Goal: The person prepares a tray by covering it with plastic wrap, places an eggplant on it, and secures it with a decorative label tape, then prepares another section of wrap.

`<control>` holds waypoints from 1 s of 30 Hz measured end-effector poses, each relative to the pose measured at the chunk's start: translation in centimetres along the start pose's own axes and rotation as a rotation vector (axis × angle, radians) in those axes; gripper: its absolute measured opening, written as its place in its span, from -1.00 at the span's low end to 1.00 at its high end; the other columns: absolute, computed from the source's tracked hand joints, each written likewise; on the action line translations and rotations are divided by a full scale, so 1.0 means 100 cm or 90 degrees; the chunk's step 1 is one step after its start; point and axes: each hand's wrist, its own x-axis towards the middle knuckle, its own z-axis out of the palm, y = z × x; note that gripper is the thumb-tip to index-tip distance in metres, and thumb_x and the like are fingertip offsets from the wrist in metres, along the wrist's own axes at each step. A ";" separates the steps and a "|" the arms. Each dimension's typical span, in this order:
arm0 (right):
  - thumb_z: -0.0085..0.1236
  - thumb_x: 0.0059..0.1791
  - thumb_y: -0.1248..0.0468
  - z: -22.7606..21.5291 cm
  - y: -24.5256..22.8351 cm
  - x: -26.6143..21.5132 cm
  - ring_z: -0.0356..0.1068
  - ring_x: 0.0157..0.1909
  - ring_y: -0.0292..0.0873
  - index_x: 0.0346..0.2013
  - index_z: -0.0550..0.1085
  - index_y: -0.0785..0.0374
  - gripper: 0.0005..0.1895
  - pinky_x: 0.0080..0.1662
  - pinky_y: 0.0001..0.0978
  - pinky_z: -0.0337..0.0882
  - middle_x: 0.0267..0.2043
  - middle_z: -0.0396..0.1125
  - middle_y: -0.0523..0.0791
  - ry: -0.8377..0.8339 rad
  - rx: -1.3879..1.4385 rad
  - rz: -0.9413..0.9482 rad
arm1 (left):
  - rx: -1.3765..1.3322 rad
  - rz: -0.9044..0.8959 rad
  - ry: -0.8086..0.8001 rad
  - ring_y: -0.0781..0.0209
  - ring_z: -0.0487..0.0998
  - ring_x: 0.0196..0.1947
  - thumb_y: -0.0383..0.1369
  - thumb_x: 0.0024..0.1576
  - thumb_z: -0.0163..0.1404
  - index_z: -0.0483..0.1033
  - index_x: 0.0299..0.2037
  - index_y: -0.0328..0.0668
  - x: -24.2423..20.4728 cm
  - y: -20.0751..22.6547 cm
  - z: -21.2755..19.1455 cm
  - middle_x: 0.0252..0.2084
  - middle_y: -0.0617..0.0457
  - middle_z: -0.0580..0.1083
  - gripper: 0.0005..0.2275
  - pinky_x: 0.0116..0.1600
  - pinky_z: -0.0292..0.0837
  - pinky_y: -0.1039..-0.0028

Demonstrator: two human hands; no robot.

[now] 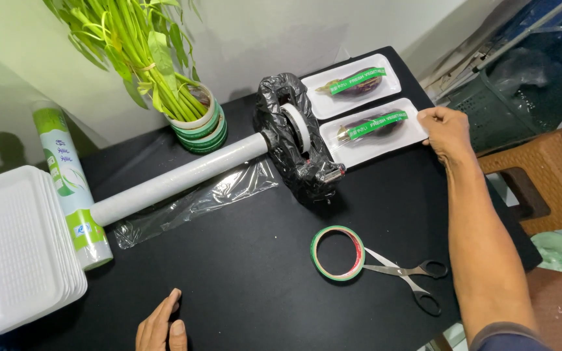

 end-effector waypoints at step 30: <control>0.29 -0.11 0.01 -0.052 0.008 -0.308 0.34 0.23 -0.07 0.20 0.49 0.00 -0.42 0.14 -0.05 0.36 0.24 0.34 -0.13 -0.180 -0.404 -0.366 | 0.042 -0.044 -0.024 0.15 0.51 0.13 -0.11 0.32 -0.27 0.53 0.24 0.02 0.005 0.049 -0.021 0.16 0.13 0.55 -0.59 0.15 0.40 0.32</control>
